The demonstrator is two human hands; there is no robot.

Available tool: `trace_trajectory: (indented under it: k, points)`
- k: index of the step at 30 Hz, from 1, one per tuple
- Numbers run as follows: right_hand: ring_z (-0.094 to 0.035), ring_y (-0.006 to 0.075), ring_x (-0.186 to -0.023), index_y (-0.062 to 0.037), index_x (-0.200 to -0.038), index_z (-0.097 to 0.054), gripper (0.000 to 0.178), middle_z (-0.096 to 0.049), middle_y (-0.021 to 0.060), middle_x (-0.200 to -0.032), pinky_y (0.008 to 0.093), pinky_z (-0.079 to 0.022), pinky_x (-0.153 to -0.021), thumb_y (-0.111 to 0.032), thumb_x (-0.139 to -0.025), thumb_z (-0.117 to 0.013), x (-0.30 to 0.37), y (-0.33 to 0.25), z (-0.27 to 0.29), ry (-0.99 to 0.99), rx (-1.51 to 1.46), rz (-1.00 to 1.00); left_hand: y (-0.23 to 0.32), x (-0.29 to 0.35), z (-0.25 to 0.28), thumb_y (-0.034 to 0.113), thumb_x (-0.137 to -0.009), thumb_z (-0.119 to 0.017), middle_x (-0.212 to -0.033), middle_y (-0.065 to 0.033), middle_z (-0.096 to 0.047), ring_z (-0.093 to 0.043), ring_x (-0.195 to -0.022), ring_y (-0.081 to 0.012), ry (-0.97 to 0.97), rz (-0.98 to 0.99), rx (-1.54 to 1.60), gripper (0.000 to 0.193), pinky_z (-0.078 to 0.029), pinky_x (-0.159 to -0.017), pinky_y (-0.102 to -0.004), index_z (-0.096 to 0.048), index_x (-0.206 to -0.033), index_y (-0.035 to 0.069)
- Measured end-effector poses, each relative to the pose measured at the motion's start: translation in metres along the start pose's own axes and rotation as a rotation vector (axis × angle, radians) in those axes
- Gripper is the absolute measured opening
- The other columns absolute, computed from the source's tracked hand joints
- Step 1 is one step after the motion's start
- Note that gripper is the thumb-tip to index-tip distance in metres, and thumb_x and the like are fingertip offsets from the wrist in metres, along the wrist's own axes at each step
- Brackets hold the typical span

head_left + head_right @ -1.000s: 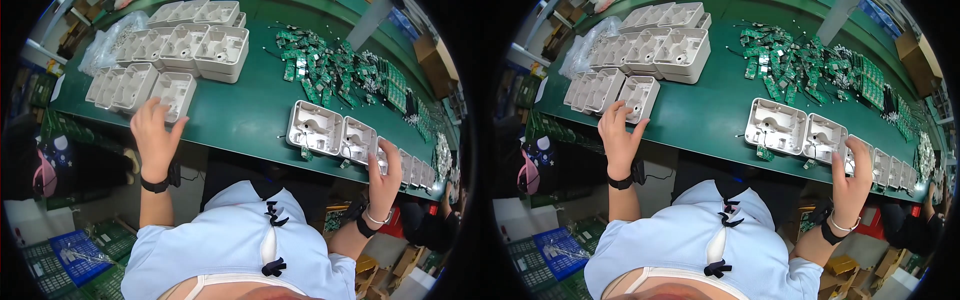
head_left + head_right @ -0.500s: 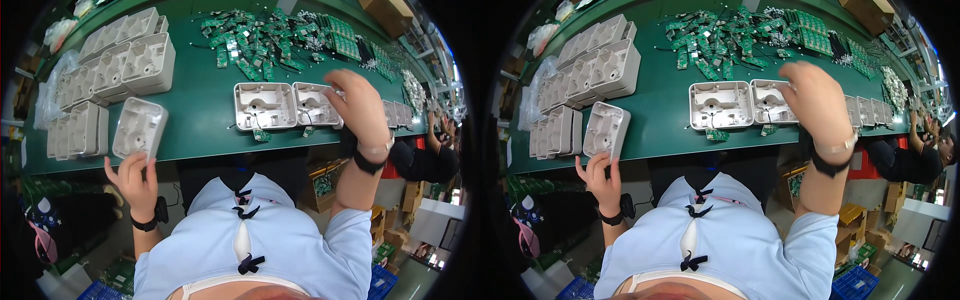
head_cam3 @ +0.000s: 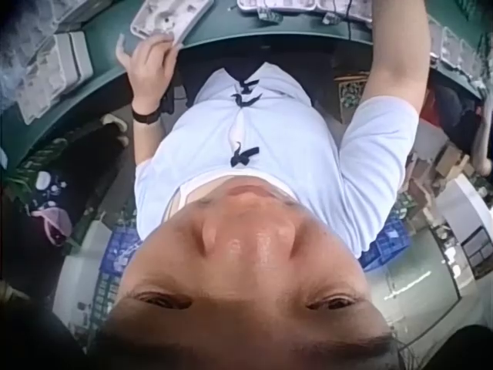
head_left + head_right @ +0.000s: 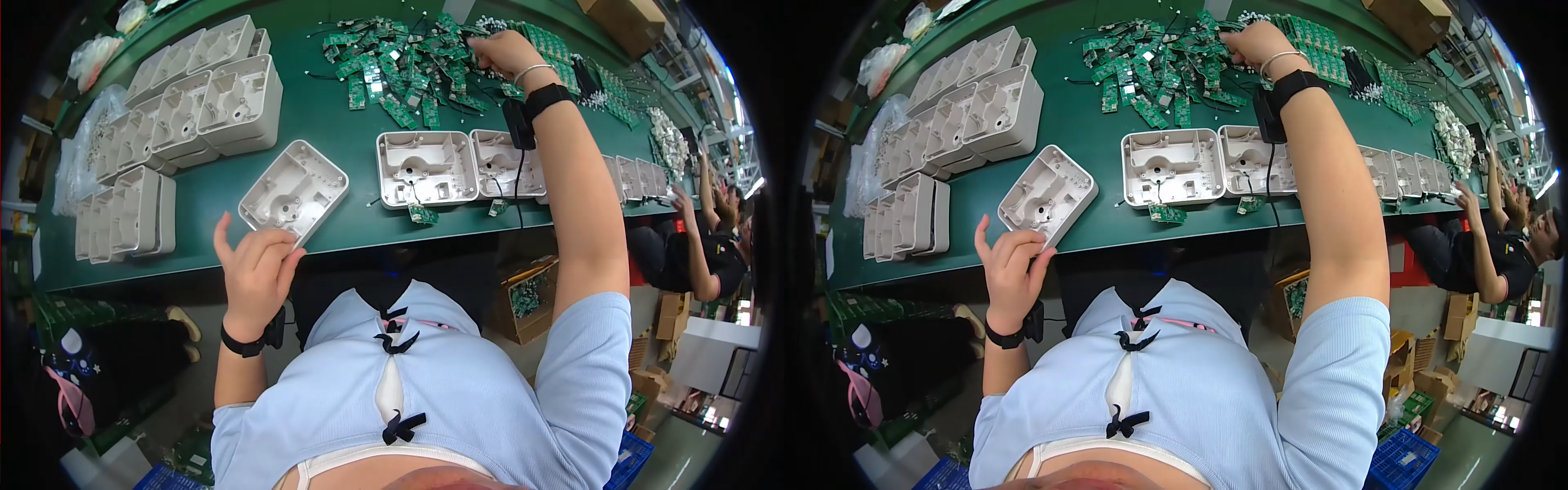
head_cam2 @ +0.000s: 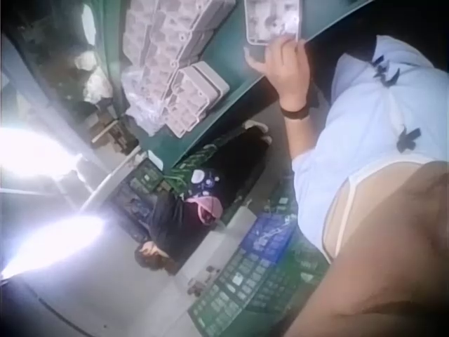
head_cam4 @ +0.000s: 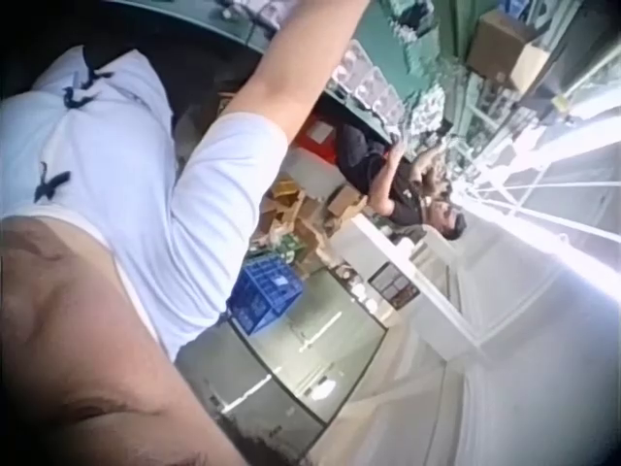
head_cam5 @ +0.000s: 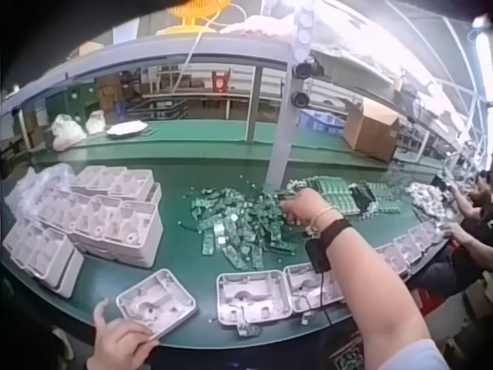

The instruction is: Assembling circuit boards and wires into plastic enclosures on a production line.

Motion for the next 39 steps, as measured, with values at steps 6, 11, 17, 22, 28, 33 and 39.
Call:
trace_trajectory:
  k: [6, 11, 17, 22, 28, 33, 39]
  points:
    - [-0.065, 0.0100, -0.076, 0.0003, -0.107, -0.072, 0.025, -0.075, 0.0089, -0.102, 0.0217, -0.047, -0.051, -0.024, -0.102, -0.077, -0.031, 0.036, 0.030, -0.500, -1.012, 0.045, -0.007, 0.002, 0.003, 0.020, -0.082, -0.090, -0.121, -0.0084, -0.068, -0.065, -0.113, -0.0308, -0.029, -0.006, 0.021, 0.033, -0.035, -0.120, -0.0609, -0.070, -0.106, 0.009]
    - [-0.063, 0.0081, -0.069, -0.0018, -0.104, -0.068, 0.014, -0.067, -0.0004, -0.084, 0.0185, -0.049, -0.055, -0.015, -0.108, -0.065, 0.004, 0.007, 0.025, -0.725, -1.726, -0.143, -0.007, 0.006, 0.002, 0.031, -0.073, -0.098, -0.146, -0.0222, -0.053, -0.053, -0.135, -0.0436, 0.030, 0.209, 0.041, 0.088, -0.037, -0.118, -0.0597, -0.054, -0.144, 0.007]
    - [-0.072, 0.0149, -0.090, 0.0033, -0.118, -0.069, 0.018, -0.074, 0.0110, -0.107, 0.0209, -0.059, -0.068, -0.012, -0.108, -0.067, 0.063, -0.016, 0.033, -0.513, -1.897, -0.007, -0.020, 0.016, -0.006, 0.031, -0.067, -0.102, -0.154, -0.0273, -0.046, -0.048, -0.141, -0.0470, -0.045, 0.525, 0.150, 0.123, -0.039, -0.120, -0.0534, -0.031, -0.163, 0.002]
    - [-0.075, 0.0201, -0.110, 0.0022, -0.122, -0.069, 0.021, -0.075, 0.0128, -0.119, 0.0286, -0.065, -0.088, -0.006, -0.103, -0.071, 0.160, -0.060, -0.024, -0.214, -1.394, 0.470, -0.015, 0.008, -0.005, 0.023, -0.065, -0.101, -0.155, -0.0260, -0.045, -0.049, -0.140, -0.0460, 0.055, 0.510, 0.320, 0.120, -0.041, -0.119, -0.0497, -0.034, -0.161, -0.001]
    - [-0.077, 0.0206, -0.093, 0.0003, -0.105, -0.077, 0.012, -0.080, 0.0107, -0.105, 0.0298, -0.059, -0.081, 0.002, -0.093, -0.075, 0.239, -0.086, -0.127, -0.001, -0.811, 0.672, 0.001, -0.007, 0.006, 0.019, -0.065, -0.100, -0.157, -0.0241, -0.046, -0.050, -0.142, -0.0434, 0.039, 0.329, 0.190, 0.115, -0.042, -0.119, -0.0492, -0.038, -0.161, 0.003]
    - [-0.077, 0.0251, -0.088, -0.0015, -0.098, -0.078, 0.015, -0.081, 0.0111, -0.102, 0.0325, -0.059, -0.081, 0.003, -0.084, -0.079, 0.256, -0.089, -0.174, 0.199, -0.483, 0.939, 0.000, -0.006, 0.003, 0.021, -0.062, -0.101, -0.156, -0.0194, -0.051, -0.053, -0.143, -0.0364, 0.052, 0.334, 0.207, 0.116, -0.043, -0.120, -0.0462, -0.041, -0.160, 0.004]
    - [-0.076, 0.0263, -0.087, -0.0042, -0.096, -0.079, 0.016, -0.081, 0.0081, -0.103, 0.0338, -0.058, -0.080, 0.002, -0.081, -0.080, 0.249, -0.084, -0.192, 0.165, -0.469, 0.928, 0.001, -0.007, 0.004, 0.018, -0.064, -0.098, -0.155, -0.0192, -0.053, -0.055, -0.141, -0.0350, 0.042, 0.332, 0.236, 0.113, -0.045, -0.118, -0.0449, -0.041, -0.160, 0.004]
Point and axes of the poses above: each hand's wrist, its own x-axis away from the middle knuckle, its own z-axis out of the back of the hand, y = z × x, the point moved 2 cm from there along -x, towards the middle knuckle
